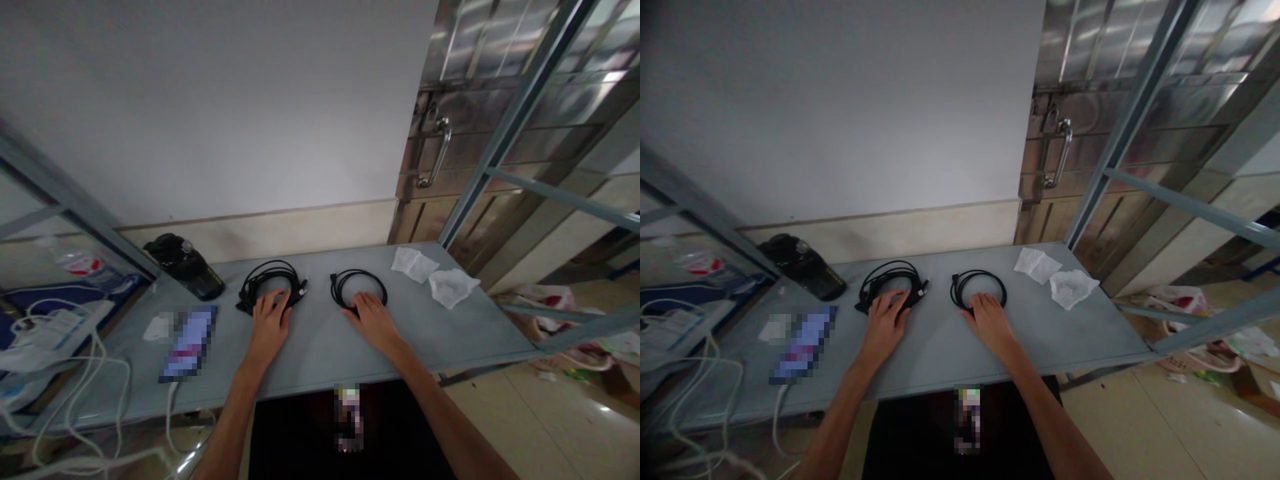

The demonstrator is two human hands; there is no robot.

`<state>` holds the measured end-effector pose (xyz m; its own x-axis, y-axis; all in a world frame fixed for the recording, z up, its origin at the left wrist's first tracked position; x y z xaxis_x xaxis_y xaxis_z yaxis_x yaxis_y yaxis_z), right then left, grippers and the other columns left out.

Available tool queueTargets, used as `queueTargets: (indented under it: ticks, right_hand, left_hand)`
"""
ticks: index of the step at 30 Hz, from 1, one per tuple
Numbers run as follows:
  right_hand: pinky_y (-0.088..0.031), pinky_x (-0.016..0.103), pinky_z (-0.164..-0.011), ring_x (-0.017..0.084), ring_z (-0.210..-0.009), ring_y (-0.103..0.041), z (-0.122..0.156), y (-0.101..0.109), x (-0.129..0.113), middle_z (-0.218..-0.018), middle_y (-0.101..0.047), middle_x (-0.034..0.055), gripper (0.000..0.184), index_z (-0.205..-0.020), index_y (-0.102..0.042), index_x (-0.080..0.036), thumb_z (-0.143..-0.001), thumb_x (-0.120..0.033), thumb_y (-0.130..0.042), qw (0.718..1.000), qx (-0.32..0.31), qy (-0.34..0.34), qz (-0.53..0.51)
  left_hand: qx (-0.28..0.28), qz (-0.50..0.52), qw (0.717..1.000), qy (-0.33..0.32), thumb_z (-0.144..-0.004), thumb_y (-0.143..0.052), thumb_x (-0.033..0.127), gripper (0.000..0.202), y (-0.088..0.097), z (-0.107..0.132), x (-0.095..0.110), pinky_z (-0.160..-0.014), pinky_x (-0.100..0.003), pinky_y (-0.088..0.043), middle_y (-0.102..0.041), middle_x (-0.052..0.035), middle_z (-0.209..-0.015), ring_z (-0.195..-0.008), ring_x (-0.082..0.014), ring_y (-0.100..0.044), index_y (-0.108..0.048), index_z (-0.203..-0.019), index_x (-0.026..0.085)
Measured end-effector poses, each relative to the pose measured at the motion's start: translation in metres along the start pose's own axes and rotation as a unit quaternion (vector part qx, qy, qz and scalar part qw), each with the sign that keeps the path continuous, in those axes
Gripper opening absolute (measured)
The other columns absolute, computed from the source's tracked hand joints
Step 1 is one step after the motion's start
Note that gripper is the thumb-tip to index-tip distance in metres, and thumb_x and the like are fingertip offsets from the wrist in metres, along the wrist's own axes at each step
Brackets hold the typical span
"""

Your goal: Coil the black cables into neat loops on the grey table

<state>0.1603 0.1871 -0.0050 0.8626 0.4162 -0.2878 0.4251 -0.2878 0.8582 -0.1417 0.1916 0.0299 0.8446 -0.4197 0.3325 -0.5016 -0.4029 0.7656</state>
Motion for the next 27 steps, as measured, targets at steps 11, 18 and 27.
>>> queueTargets:
  ticks: [11,18,27]
  right_hand:
    - [-0.057,0.038,-0.090,0.028,-0.099,-0.072,0.002,0.003,0.004,-0.102,-0.072,0.0078,0.024,-0.106,-0.062,-0.023,-0.110,-0.042,-0.076,0.999,0.006,-0.017,-0.033]
    - [-0.058,0.039,-0.087,0.028,-0.093,-0.074,0.003,0.005,0.002,-0.095,-0.072,0.0058,0.032,-0.102,-0.061,-0.024,-0.104,-0.047,-0.083,0.999,-0.002,-0.012,-0.048]
    - [-0.056,0.035,-0.073,0.026,-0.082,-0.078,0.012,-0.002,0.003,-0.088,-0.072,0.0042,0.021,-0.104,-0.055,-0.026,-0.113,-0.041,-0.067,0.995,0.000,-0.018,-0.096]
  left_hand:
    - [-0.081,0.194,0.977,-0.029,-0.113,-0.063,0.028,0.026,-0.030,0.031,0.089,-0.119,-0.055,-0.056,-0.075,-0.0109,-0.130,-0.128,-0.0318,-0.067,-0.075,-0.136,0.029]
    - [-0.058,0.220,0.973,0.034,-0.113,-0.066,0.034,0.018,-0.022,0.025,0.077,-0.111,-0.051,-0.059,-0.078,-0.0109,-0.125,-0.123,-0.0306,-0.071,-0.077,-0.125,0.027]
    - [-0.062,0.230,0.970,0.041,-0.111,-0.067,0.032,0.015,-0.025,0.028,0.077,-0.110,-0.051,-0.059,-0.081,-0.0097,-0.119,-0.118,-0.0299,-0.073,-0.077,-0.119,0.025]
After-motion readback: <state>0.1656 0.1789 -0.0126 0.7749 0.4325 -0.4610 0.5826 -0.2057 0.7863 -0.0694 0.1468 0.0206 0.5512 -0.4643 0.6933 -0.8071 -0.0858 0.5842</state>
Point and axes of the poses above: each hand's wrist, its own z-axis away from the middle knuckle, its own y-axis out of the back of the hand, x = y × z, the point moved 4 cm from there along -z, towards the middle knuckle
